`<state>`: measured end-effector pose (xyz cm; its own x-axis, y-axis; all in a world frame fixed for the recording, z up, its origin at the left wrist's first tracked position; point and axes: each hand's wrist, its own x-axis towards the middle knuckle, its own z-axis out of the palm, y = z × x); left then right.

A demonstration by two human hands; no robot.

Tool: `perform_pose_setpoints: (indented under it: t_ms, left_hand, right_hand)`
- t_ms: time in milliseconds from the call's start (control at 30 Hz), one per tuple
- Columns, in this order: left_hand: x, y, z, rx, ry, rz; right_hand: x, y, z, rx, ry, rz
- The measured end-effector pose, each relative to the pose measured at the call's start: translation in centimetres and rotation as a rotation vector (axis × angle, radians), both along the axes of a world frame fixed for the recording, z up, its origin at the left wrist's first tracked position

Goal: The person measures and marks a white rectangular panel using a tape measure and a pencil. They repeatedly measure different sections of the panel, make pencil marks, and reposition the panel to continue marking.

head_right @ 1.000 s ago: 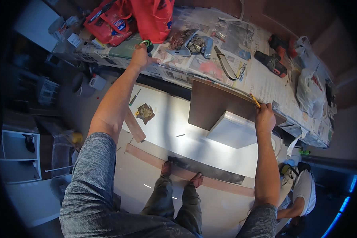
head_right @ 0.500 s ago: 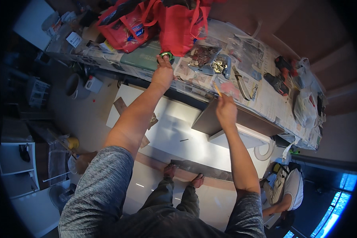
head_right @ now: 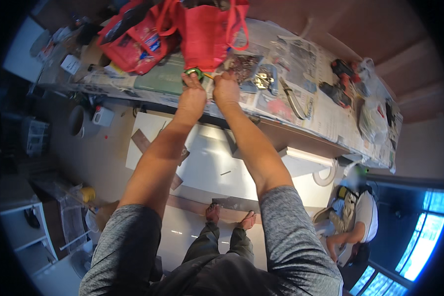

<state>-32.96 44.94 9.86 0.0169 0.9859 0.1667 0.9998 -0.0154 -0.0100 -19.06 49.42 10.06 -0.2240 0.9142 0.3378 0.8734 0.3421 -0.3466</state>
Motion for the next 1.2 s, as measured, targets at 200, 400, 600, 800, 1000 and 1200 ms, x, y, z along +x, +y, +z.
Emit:
perform_pose_setpoints:
  t_ms: [200,400,600,800,1000,1200]
  left_hand:
    - [-0.3,-0.3,1.4,-0.092,-0.053,-0.038]
    - [-0.3,-0.8,2.2,-0.112,-0.088,-0.038]
    - [-0.2,-0.7,2.3,-0.113,-0.131,0.029]
    - [2.2,-4.5,5.6,-0.110,-0.265,0.124]
    - [11.5,-26.0,2.9,-0.243,-0.531,-0.303]
    - [21.5,-49.0,2.3,-1.164,-1.053,-1.141]
  right_hand:
    - [0.2,-0.9,0.9,0.176,-0.081,0.021]
    - [5.8,-12.5,4.2,0.240,0.318,-0.057]
    - [16.5,-44.0,3.9,-0.494,0.299,-0.235]
    - [26.0,-75.8,5.7,-1.223,0.390,-0.224]
    - [24.9,-83.1,9.7,-1.127,0.841,-0.597]
    - [22.8,-78.7,19.6,-1.071,1.176,-0.501]
